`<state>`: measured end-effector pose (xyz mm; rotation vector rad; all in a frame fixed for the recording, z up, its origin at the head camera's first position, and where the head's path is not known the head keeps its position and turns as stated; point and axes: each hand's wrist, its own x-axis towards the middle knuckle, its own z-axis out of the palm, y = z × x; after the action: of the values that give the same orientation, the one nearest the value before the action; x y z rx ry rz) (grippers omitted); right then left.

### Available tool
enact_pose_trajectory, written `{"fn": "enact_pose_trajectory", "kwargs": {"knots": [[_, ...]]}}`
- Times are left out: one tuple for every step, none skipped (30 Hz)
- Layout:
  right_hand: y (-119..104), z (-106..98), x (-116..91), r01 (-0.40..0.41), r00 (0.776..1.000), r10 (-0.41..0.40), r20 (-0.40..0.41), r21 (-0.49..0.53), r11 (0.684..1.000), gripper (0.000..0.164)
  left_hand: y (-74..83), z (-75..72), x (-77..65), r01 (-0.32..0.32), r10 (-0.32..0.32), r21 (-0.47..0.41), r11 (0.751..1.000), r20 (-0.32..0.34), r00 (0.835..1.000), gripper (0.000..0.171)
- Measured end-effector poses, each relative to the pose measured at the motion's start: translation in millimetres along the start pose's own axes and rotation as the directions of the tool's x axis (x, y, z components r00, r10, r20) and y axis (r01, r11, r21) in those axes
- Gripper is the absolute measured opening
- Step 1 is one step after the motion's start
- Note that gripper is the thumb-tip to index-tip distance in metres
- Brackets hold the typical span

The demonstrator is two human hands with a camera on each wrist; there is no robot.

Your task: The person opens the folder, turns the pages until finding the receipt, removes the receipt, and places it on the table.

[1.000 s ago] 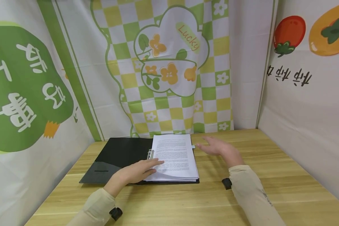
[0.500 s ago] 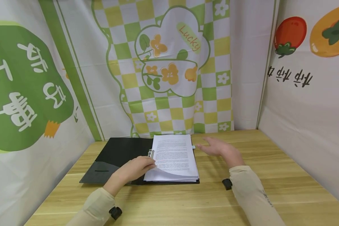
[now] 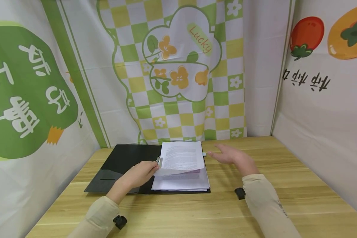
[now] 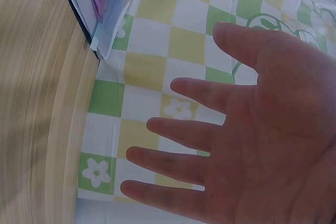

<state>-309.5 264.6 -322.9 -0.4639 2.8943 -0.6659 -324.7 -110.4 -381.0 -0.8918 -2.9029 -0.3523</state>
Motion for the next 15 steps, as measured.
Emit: {"fn": "enact_pose_trajectory", "kwargs": {"knots": [[-0.2, 0.2, 0.0, 0.002, 1.0, -0.002, -0.003, -0.003, 1.0, 0.08, -1.5, -0.3, 0.3, 0.011, -0.011, -0.005, 1.0, 0.001, 1.0, 0.024], [-0.2, 0.4, -0.1, -0.002, 1.0, 0.002, -0.008, 0.001, 1.0, 0.08, -3.0, -0.6, 0.3, 0.018, -0.018, -0.012, 1.0, 0.0, 1.0, 0.023], [-0.1, 0.8, 0.3, 0.002, 1.0, -0.002, -0.01, 0.002, 1.0, 0.08, -4.6, -0.8, 0.2, 0.028, -0.028, -0.022, 0.999, 0.002, 1.0, 0.023], [-0.5, 1.0, 0.6, 0.005, 1.0, -0.005, -0.012, 0.002, 1.0, 0.08, -6.2, -1.2, -0.1, 0.033, -0.033, -0.037, 0.999, 0.0, 0.999, 0.022], [-0.4, 1.3, 1.0, 0.011, 1.0, -0.011, -0.014, -0.002, 1.0, 0.08, -7.8, -1.5, -0.4, 0.043, -0.043, -0.049, 0.998, 0.0, 0.999, 0.021], [-1.5, 1.7, 1.5, 0.016, 1.0, -0.016, -0.015, 0.004, 1.0, 0.08, -9.3, -1.8, -0.7, 0.05, -0.051, -0.06, 0.997, 0.0, 0.999, 0.02], [-2.3, 2.2, 1.8, 0.022, 1.0, -0.022, -0.016, -0.001, 1.0, 0.079, -10.7, -2.0, -1.2, 0.055, -0.055, -0.073, 0.996, -0.002, 0.998, 0.019], [-3.9, 2.6, 1.8, 0.03, 0.999, -0.03, -0.017, -0.004, 1.0, 0.079, -11.9, -2.1, -1.5, 0.056, -0.057, -0.085, 0.995, -0.007, 0.998, 0.018], [-6.1, 3.0, 2.0, 0.043, 0.999, -0.043, -0.016, -0.012, 0.999, 0.078, -13.0, -2.1, -1.7, 0.059, -0.061, -0.091, 0.994, -0.012, 0.998, 0.017], [-7.8, 3.6, 2.3, 0.051, 0.999, -0.052, -0.015, -0.02, 0.998, 0.077, -13.8, -1.9, -1.9, 0.058, -0.061, -0.094, 0.994, -0.019, 0.998, 0.017], [-10.3, 4.5, 2.7, 0.064, 0.998, -0.064, -0.015, -0.025, 0.998, 0.077, -14.4, -2.0, -2.0, 0.061, -0.063, -0.094, 0.994, -0.023, 0.998, 0.017], [-13.5, 5.7, 3.2, 0.075, 0.997, -0.075, -0.015, -0.025, 0.997, 0.076, -14.8, -2.0, -2.1, 0.061, -0.064, -0.096, 0.994, -0.028, 0.998, 0.017], [-15.9, 7.2, 4.0, 0.086, 0.996, -0.087, -0.017, -0.031, 0.996, 0.076, -14.9, -2.1, -2.3, 0.062, -0.065, -0.094, 0.994, -0.033, 0.997, 0.017], [-18.6, 8.7, 4.7, 0.097, 0.995, -0.097, -0.017, -0.03, 0.995, 0.076, -15.0, -2.3, -2.4, 0.065, -0.068, -0.095, 0.993, -0.036, 0.997, 0.017], [-21.1, 10.8, 6.1, 0.108, 0.994, -0.109, -0.016, -0.024, 0.994, 0.075, -14.9, -2.5, -2.6, 0.069, -0.072, -0.092, 0.993, -0.035, 0.997, 0.017]]}}
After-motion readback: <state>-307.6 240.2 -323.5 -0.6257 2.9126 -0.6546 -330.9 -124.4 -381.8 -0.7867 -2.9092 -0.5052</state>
